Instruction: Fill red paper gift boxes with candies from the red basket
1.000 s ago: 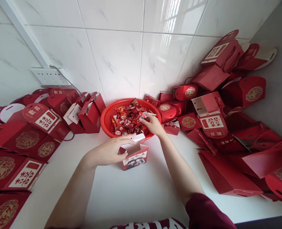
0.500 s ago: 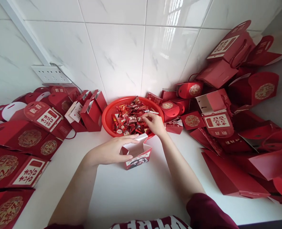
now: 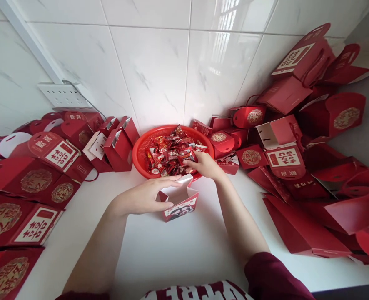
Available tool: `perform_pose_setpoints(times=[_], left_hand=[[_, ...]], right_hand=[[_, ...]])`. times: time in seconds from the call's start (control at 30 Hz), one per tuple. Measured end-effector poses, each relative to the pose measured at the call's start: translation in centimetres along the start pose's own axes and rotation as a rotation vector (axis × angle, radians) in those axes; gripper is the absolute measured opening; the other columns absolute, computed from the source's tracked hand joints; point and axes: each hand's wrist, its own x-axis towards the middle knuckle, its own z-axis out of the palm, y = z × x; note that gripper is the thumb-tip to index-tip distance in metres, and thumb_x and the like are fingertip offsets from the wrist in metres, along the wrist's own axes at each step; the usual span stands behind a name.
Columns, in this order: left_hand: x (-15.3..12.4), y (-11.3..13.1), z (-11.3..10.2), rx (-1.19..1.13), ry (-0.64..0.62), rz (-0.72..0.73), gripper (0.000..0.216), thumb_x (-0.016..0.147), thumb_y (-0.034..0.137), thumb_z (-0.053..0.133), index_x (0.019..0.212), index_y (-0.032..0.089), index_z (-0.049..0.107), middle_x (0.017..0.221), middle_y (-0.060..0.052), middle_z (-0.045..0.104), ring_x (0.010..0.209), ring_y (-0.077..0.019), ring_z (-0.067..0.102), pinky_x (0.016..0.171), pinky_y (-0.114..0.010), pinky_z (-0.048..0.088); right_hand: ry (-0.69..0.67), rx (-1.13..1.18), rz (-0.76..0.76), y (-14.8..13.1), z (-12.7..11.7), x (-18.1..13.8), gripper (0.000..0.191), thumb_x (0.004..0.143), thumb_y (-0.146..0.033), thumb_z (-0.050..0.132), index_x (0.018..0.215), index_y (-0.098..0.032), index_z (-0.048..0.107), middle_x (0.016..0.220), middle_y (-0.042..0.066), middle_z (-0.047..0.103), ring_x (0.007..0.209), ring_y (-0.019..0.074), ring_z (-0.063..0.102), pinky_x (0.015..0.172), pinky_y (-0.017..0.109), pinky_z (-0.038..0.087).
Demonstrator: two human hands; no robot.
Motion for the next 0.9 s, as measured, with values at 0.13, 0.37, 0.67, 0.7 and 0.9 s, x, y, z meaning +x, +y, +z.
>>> perform_pose_setpoints(times=[0.13, 0.37, 0.67, 0.7, 0.9], left_hand=[[0.0, -0.1, 0.0, -0.022, 0.008, -0.016, 0.056, 0.088, 0.040, 0.061, 0.143, 0.034, 0.049, 0.159, 0.002, 0.034, 0.144, -0.0269, 0.037, 0.107, -0.031, 0.045], [0.2, 0.2, 0.0, -0.058, 0.021, 0.007, 0.060, 0.085, 0.038, 0.065, 0.143, 0.033, 0.049, 0.153, 0.000, 0.045, 0.138, -0.0267, 0.046, 0.110, -0.034, 0.043], [0.5, 0.6, 0.1, -0.008, -0.028, 0.092, 0.053, 0.090, 0.024, 0.055, 0.142, 0.034, 0.050, 0.156, 0.004, 0.039, 0.146, -0.0220, 0.035, 0.119, -0.035, 0.032], [0.7, 0.7, 0.1, 0.002, -0.037, 0.115, 0.055, 0.089, 0.018, 0.052, 0.142, 0.034, 0.049, 0.156, 0.005, 0.039, 0.146, -0.0207, 0.034, 0.121, -0.035, 0.029], [2.0, -0.1, 0.3, -0.043, -0.026, 0.163, 0.052, 0.090, 0.013, 0.042, 0.137, 0.030, 0.056, 0.155, 0.004, 0.041, 0.144, -0.0203, 0.037, 0.121, -0.037, 0.029]], right_hand=[[-0.028, 0.303, -0.108, -1.9, -1.8, -2.2, 0.024, 0.087, -0.040, 0.067, 0.095, -0.018, 0.064, 0.077, 0.001, 0.070, 0.065, 0.0169, 0.067, 0.063, 0.030, 0.056], [-0.120, 0.108, -0.235, -6.7, -3.0, -6.4, 0.021, 0.092, -0.030, 0.062, 0.111, -0.023, 0.068, 0.095, 0.002, 0.075, 0.088, 0.0188, 0.070, 0.081, 0.032, 0.055], [0.342, -0.066, -0.100, -3.2, -5.2, -5.4, 0.023, 0.096, -0.029, 0.049, 0.101, -0.022, 0.070, 0.102, 0.004, 0.074, 0.097, 0.0215, 0.068, 0.087, 0.033, 0.050], [0.423, -0.123, -0.029, -2.0, -5.2, -4.6, 0.024, 0.095, -0.025, 0.047, 0.101, -0.021, 0.070, 0.100, 0.005, 0.074, 0.096, 0.0220, 0.068, 0.087, 0.033, 0.050], [0.260, -0.536, 0.216, 2.4, -3.1, -0.2, 0.035, 0.098, -0.020, 0.034, 0.114, -0.019, 0.065, 0.114, 0.010, 0.072, 0.108, 0.0227, 0.065, 0.094, 0.033, 0.046]])
